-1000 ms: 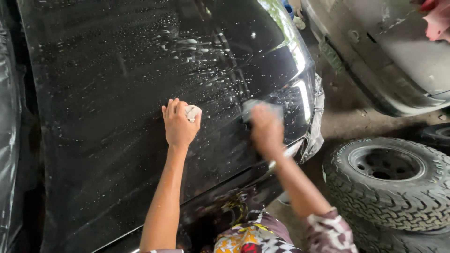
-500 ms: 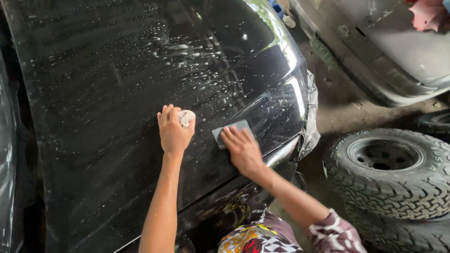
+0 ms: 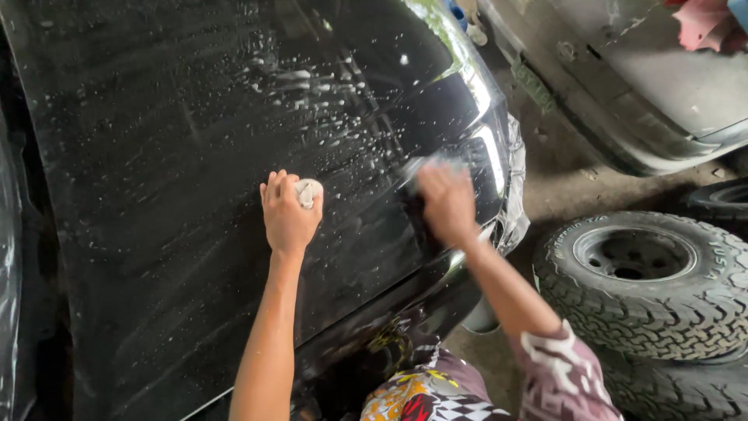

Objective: The person scrubs the hood of a black car using a sponge and a cloth. They repeatedly wipe the surface, which is covered in soapy water, and occasionally dip the cloth into a bucket on the floor.

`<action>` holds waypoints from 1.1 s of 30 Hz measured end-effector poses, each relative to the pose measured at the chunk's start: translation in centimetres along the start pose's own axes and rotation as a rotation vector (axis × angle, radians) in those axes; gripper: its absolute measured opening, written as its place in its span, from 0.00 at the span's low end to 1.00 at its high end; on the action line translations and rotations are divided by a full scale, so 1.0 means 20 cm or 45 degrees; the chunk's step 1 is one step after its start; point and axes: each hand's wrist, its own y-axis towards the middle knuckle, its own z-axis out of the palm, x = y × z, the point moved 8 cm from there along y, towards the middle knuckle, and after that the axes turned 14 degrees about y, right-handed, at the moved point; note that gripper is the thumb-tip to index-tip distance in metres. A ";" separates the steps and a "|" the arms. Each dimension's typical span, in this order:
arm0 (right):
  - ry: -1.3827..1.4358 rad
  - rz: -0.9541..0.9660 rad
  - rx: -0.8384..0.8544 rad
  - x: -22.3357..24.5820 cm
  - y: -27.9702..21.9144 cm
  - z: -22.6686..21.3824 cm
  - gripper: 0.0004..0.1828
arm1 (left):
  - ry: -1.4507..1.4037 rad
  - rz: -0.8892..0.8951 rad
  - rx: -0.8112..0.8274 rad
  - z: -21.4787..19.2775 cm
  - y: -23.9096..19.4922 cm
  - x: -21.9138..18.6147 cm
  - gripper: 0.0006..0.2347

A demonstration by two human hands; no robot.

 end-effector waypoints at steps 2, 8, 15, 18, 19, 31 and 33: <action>-0.024 0.087 0.053 0.01 0.00 0.02 0.23 | 0.035 -0.010 0.030 0.01 0.00 -0.01 0.18; 0.133 -0.338 -0.115 0.72 -0.07 -0.14 0.21 | 0.023 -0.023 -0.007 0.00 -0.01 0.00 0.18; -0.091 0.139 0.078 -0.12 -0.02 0.02 0.17 | 0.097 -0.013 0.037 -0.04 0.03 -0.05 0.18; -0.135 -0.116 0.100 0.43 -0.07 0.03 0.23 | 0.106 -0.001 0.049 -0.01 0.03 -0.03 0.18; -0.126 -0.123 0.114 0.55 -0.10 0.05 0.23 | 0.112 -0.016 0.056 0.00 0.01 -0.02 0.18; -0.010 -0.095 0.021 0.44 0.06 -0.13 0.18 | 0.021 -0.002 0.025 0.00 0.06 -0.02 0.19; 0.269 -0.239 0.250 0.86 -0.11 0.04 0.19 | -0.027 -0.021 -0.010 -0.01 0.01 -0.01 0.20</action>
